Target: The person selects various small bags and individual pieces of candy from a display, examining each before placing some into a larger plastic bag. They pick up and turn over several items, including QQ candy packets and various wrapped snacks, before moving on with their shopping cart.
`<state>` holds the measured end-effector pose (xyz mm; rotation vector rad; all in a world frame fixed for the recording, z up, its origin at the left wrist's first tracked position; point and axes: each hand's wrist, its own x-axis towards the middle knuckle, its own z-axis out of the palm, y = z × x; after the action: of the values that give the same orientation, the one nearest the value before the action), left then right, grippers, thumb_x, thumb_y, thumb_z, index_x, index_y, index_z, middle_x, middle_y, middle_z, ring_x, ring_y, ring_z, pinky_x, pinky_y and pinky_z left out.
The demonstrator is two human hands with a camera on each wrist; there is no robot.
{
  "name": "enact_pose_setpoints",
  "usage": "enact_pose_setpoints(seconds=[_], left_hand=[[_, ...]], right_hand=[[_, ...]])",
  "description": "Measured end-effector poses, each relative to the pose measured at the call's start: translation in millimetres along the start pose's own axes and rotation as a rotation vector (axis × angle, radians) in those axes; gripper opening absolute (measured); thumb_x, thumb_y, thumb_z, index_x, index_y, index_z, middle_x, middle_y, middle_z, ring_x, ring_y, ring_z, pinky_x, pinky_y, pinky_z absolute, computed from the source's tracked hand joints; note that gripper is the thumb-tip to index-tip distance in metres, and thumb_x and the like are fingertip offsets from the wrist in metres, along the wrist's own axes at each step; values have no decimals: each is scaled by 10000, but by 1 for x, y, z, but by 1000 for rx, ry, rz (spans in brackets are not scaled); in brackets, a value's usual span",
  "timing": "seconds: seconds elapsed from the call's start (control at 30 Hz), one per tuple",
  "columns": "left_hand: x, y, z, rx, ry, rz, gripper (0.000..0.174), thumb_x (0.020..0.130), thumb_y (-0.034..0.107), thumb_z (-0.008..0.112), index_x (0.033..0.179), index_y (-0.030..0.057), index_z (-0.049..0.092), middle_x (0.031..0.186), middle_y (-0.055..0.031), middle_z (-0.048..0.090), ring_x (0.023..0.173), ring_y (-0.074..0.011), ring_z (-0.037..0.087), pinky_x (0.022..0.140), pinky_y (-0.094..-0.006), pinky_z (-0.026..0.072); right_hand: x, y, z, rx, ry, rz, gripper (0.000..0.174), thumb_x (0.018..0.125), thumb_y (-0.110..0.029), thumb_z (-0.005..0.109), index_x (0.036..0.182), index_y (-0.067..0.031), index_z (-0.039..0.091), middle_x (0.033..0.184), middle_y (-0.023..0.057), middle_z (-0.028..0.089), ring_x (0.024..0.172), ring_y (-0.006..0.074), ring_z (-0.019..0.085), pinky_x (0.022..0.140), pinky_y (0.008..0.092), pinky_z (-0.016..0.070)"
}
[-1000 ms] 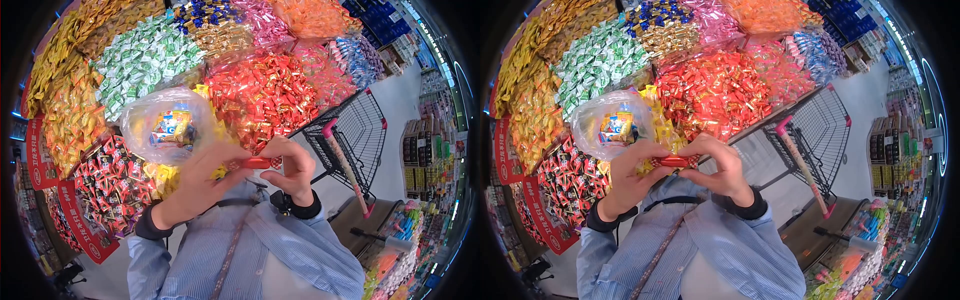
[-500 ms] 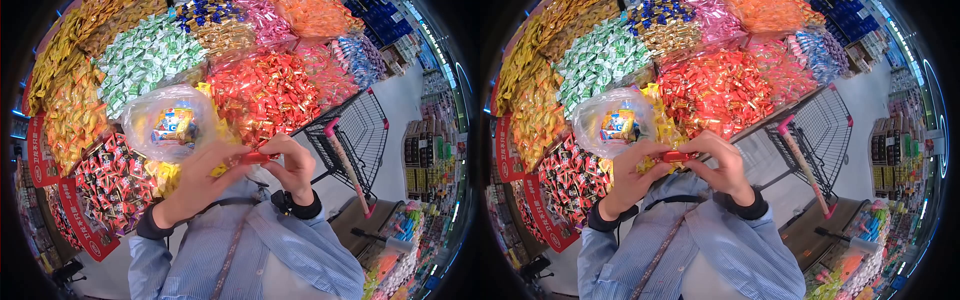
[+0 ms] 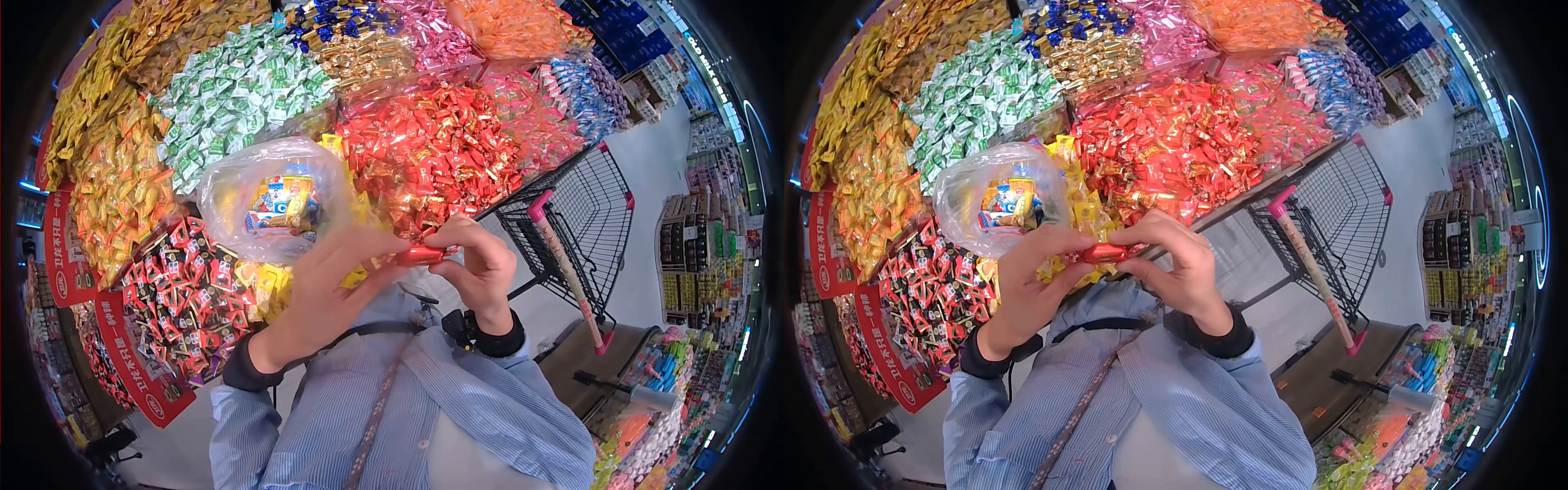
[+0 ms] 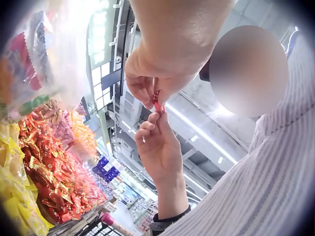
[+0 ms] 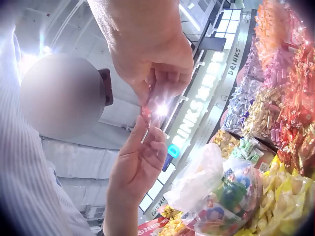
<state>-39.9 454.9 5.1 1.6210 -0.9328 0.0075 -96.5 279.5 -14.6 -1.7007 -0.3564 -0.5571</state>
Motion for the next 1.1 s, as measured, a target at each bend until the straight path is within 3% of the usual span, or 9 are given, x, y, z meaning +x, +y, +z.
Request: enact_pose_setpoints(seconds=[0.1, 0.2, 0.4, 0.6, 0.8, 1.1], left_hand=[[0, 2, -3, 5, -69, -37, 238, 723, 4, 619, 955, 39, 579, 824, -73, 583, 677, -146, 555, 554, -238, 436], [-1, 4, -2, 22, -103, -172, 199, 757, 37, 595, 955, 33, 575, 810, -78, 591, 674, -148, 570, 568, -238, 440], [-3, 6, 4, -151, -43, -336, 129, 802, 70, 550, 904, -7, 569, 707, -54, 610, 618, -89, 551, 574, -202, 407], [-2, 6, -1, -14, -107, -223, 188, 767, 40, 590, 953, 32, 566, 793, -73, 587, 657, -130, 564, 582, -231, 430], [-1, 1, 2, -25, -17, -20, 226, 730, -22, 600, 941, 54, 577, 898, -74, 568, 720, -159, 556, 562, -238, 428], [-3, 6, 2, -4, 9, -24, 235, 717, -11, 620, 941, 45, 576, 883, -76, 577, 701, -163, 560, 540, -244, 438]], right_hand=[[-1, 0, 1, 19, 13, 49, 244, 634, -1, 687, 855, 2, 584, 747, 67, 572, 670, 161, 528, 608, 263, 414], [-10, 4, 2, 137, -5, 295, 158, 682, -19, 665, 798, -3, 559, 702, 49, 543, 649, 125, 503, 590, 241, 398], [-11, 2, 5, 98, -24, 313, 120, 718, -28, 632, 785, -1, 537, 678, 36, 526, 626, 106, 491, 577, 227, 390], [-14, 3, 5, 82, -16, 315, 154, 714, -31, 635, 840, -2, 551, 734, 42, 553, 665, 116, 514, 603, 232, 401], [-9, -2, 7, 26, 1, 142, 299, 676, 26, 643, 960, 3, 551, 888, 90, 571, 803, 171, 548, 715, 266, 420], [-8, -7, 9, 127, 30, 86, 288, 658, 65, 638, 930, 14, 556, 858, 91, 577, 773, 169, 540, 705, 272, 421]])
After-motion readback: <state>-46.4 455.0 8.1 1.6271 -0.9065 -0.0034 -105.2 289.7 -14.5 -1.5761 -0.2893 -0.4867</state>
